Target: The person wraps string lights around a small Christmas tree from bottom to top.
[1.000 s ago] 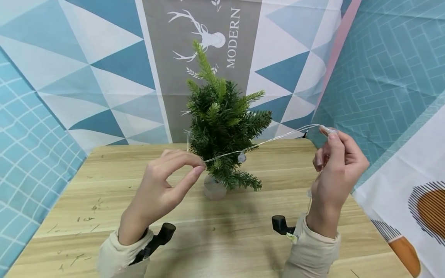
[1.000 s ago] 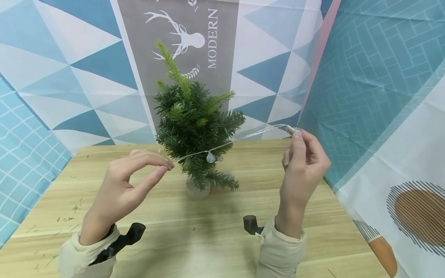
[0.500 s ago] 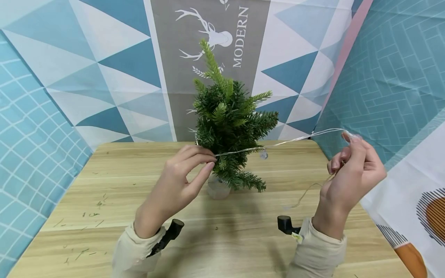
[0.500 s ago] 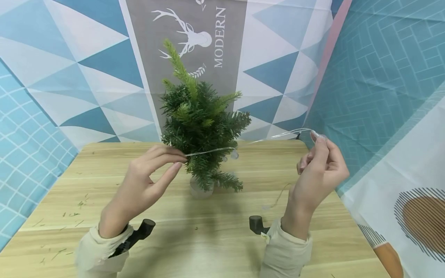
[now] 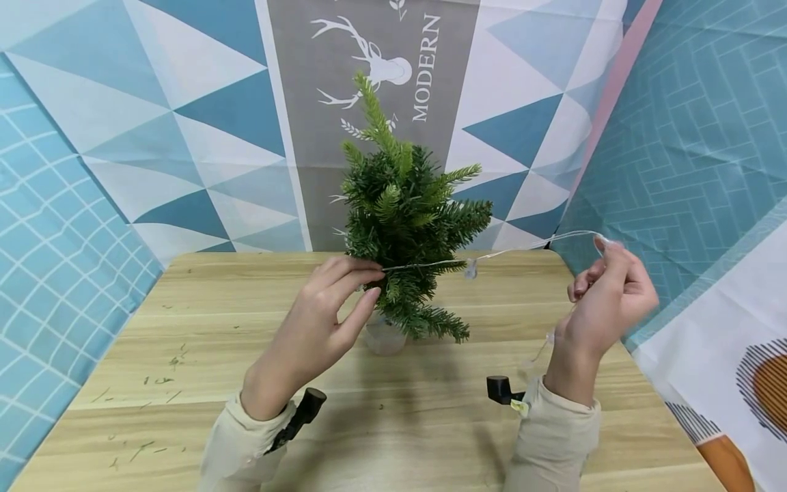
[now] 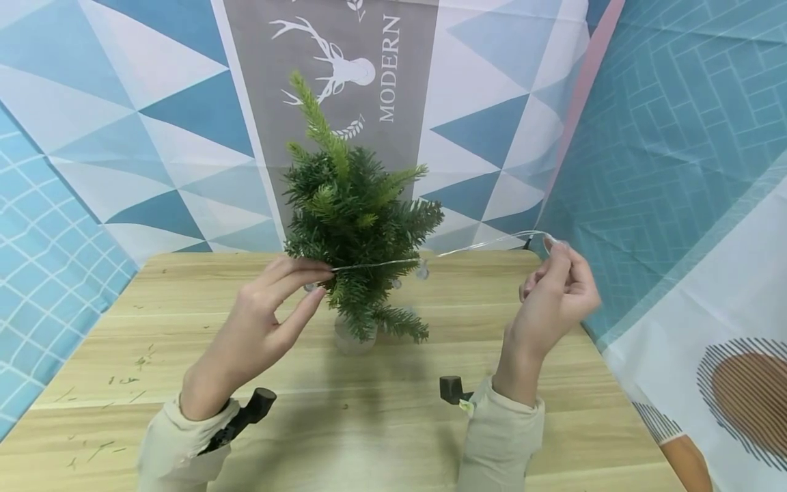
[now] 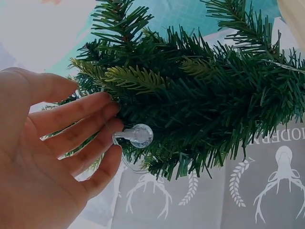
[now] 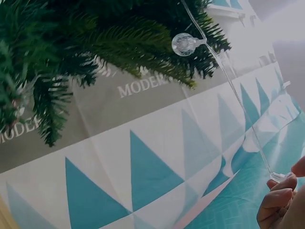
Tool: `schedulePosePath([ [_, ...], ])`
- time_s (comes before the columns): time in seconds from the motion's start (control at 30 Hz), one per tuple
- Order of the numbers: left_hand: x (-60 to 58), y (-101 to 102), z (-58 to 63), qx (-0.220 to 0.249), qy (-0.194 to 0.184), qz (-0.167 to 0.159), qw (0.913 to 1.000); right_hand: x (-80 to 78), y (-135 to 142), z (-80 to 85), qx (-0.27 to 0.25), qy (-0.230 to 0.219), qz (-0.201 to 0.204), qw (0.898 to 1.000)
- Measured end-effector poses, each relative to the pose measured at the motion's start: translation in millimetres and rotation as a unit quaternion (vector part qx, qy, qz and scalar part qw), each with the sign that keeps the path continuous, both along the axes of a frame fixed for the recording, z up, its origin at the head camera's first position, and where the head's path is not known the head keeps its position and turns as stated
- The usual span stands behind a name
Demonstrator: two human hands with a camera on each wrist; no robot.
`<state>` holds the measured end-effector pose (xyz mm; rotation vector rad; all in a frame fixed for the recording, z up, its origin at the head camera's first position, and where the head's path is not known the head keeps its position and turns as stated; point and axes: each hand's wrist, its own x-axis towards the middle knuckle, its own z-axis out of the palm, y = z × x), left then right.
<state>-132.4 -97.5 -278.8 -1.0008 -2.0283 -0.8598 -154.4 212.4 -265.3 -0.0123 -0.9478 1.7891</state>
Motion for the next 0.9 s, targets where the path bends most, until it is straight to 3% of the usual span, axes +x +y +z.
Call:
schedulePosePath([
  [0.47, -6.5, -2.1, -1.9, -0.022, -0.008, 0.02, 0.9995, -23.4, 13.7, -22.1, -0.019, -0.04, 0.003, 0.999],
  [0.7, -6.7, 1.9, -1.5, -0.036, -0.013, 0.022, 0.999, -32.9, 27.6, -34.3, -0.049, -0.082, 0.026, 0.995],
  [0.9, -5.6, 0.8, -1.9, -0.03, -0.011, 0.029, 0.9991, -40.4, 31.4, -40.0, -0.026, -0.087, 0.068, 0.994],
])
